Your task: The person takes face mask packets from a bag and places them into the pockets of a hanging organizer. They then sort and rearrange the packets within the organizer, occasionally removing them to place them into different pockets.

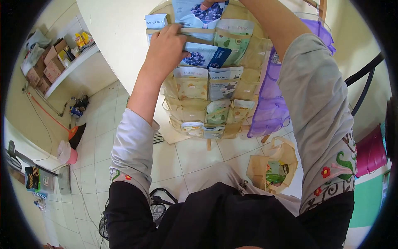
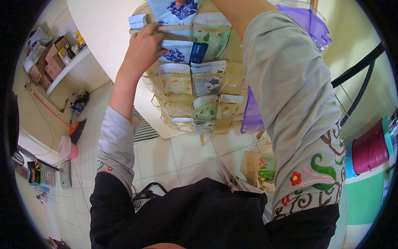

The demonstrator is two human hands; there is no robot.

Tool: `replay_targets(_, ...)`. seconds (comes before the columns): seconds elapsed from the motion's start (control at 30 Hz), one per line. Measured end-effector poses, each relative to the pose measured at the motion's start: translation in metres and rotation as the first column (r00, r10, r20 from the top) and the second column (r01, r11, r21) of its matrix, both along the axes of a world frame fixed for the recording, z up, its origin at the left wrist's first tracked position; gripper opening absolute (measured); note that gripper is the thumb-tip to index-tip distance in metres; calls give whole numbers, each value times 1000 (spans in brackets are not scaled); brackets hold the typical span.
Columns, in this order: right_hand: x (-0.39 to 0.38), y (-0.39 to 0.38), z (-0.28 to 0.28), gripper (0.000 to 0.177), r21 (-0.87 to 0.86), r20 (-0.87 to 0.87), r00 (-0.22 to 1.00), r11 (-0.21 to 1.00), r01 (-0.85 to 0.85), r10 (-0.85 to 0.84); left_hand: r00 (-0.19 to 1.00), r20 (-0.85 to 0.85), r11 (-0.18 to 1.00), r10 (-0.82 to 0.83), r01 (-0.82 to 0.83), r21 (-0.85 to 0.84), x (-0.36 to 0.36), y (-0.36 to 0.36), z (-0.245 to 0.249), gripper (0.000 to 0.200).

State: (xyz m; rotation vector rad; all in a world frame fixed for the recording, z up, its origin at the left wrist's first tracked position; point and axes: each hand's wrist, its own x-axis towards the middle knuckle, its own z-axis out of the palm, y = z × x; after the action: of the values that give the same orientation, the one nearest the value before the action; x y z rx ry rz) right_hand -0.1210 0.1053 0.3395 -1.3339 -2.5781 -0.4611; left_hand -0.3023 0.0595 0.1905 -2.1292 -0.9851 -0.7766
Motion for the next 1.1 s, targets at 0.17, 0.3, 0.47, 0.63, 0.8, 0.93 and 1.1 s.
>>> replay_targets(0.17,-21,14,-51,40,91,146,988,994,-58,44,996,35,993,-78,80,-82,4,-4,2,35)
replay_targets(0.3,-3,29,-43,39,129,-185,950,965,-228,250,988,44,989,-148,149,-19,5,1,-5,33)
replay_targets(0.47,-4,29,-57,28,262,102,990,957,-121,97,980,86,981,-179,184,-63,8,-1,-5,35)
replay_targets(0.63,-2,31,-71,24,212,-43,986,966,-151,163,969,105,974,-224,226,-8,10,1,-9,32)
replay_targets(0.8,5,26,-78,25,265,-210,948,947,-181,240,968,74,965,-239,228,130,14,-30,-13,30)
replay_targets(0.93,17,-26,-78,31,269,-584,724,929,-255,368,767,631,881,-112,371,-295,6,-59,-48,26)
replay_targets(1.1,42,-126,-137,40,268,-764,588,960,-84,265,82,996,631,-25,774,-48,11,-65,-122,32)
